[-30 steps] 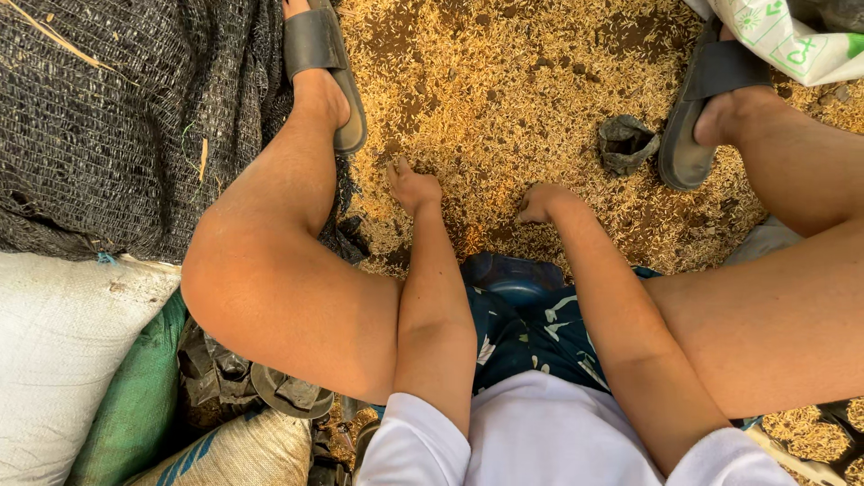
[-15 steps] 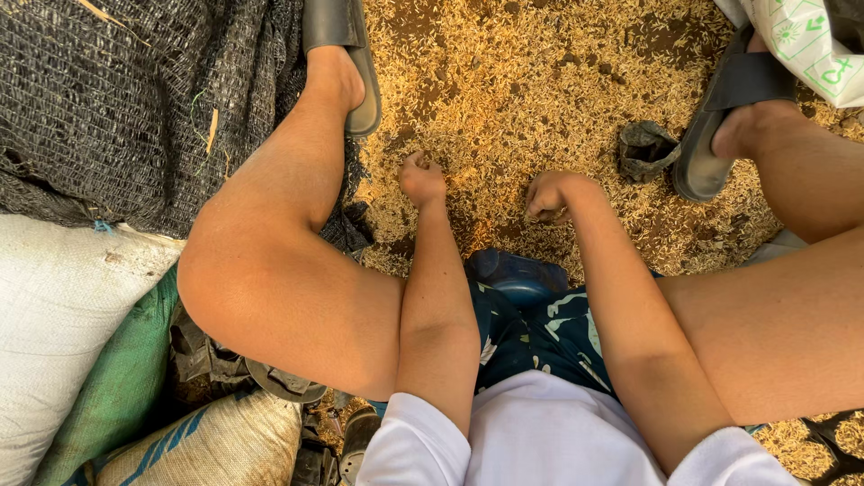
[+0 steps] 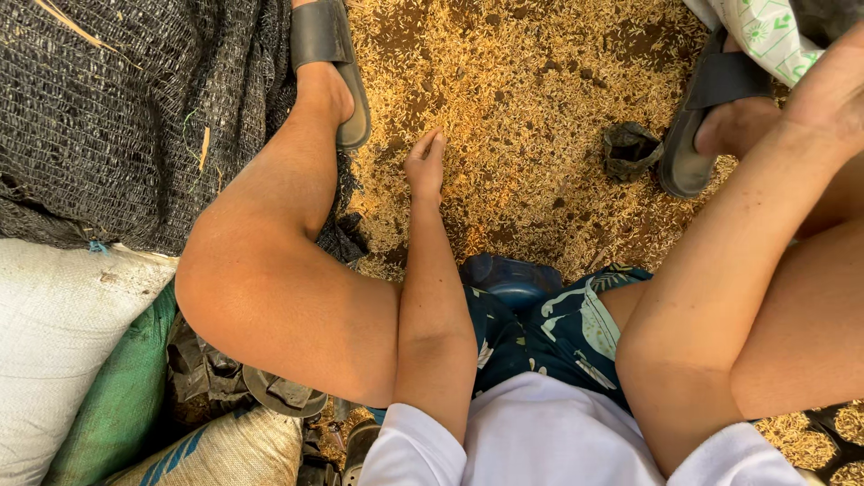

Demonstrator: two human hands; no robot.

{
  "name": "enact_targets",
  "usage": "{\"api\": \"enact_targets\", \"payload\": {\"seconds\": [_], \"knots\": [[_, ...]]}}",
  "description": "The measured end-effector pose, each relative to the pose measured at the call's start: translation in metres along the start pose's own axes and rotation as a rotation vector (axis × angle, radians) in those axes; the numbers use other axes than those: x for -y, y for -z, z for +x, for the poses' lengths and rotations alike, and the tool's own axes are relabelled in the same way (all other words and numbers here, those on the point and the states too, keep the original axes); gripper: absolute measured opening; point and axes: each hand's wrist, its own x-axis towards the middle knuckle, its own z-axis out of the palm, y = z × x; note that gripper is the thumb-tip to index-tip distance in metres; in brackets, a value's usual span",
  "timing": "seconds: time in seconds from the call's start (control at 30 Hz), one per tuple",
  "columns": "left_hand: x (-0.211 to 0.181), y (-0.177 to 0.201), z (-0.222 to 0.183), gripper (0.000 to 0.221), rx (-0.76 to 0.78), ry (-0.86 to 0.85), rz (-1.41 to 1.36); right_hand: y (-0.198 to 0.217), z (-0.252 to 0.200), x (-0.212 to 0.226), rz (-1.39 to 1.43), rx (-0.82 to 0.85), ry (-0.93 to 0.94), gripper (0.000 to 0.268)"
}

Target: The person scoops loose granular material from a pile on the ground and packs it into small black plastic bags. The filled bags are placed into a white sack. The person repeats this process continuously.

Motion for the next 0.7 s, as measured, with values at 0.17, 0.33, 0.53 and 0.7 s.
{"api": "enact_targets", "payload": {"seconds": [0.17, 0.33, 0.53, 0.7], "knots": [[-0.033, -0.033, -0.023, 0.058, -0.087, -0.171, 0.448, -0.008, -0.043, -0.032, -0.194, -0.048, -0.106, 0.035], [-0.049, -0.084, -0.060, 0.062, 0.076, -0.340, 0.764, -0.082, -0.138, -0.139, -1.049, -0.048, -0.844, 0.051], [-0.040, -0.093, -0.065, 0.060, 0.197, -0.304, 0.991, -0.097, -0.215, -0.180, -1.954, 0.538, -0.430, 0.053], [-0.027, -0.080, -0.038, 0.066, -0.066, -0.167, 1.048, -0.060, -0.194, -0.184, -1.804, 0.262, -0.501, 0.039]]}}
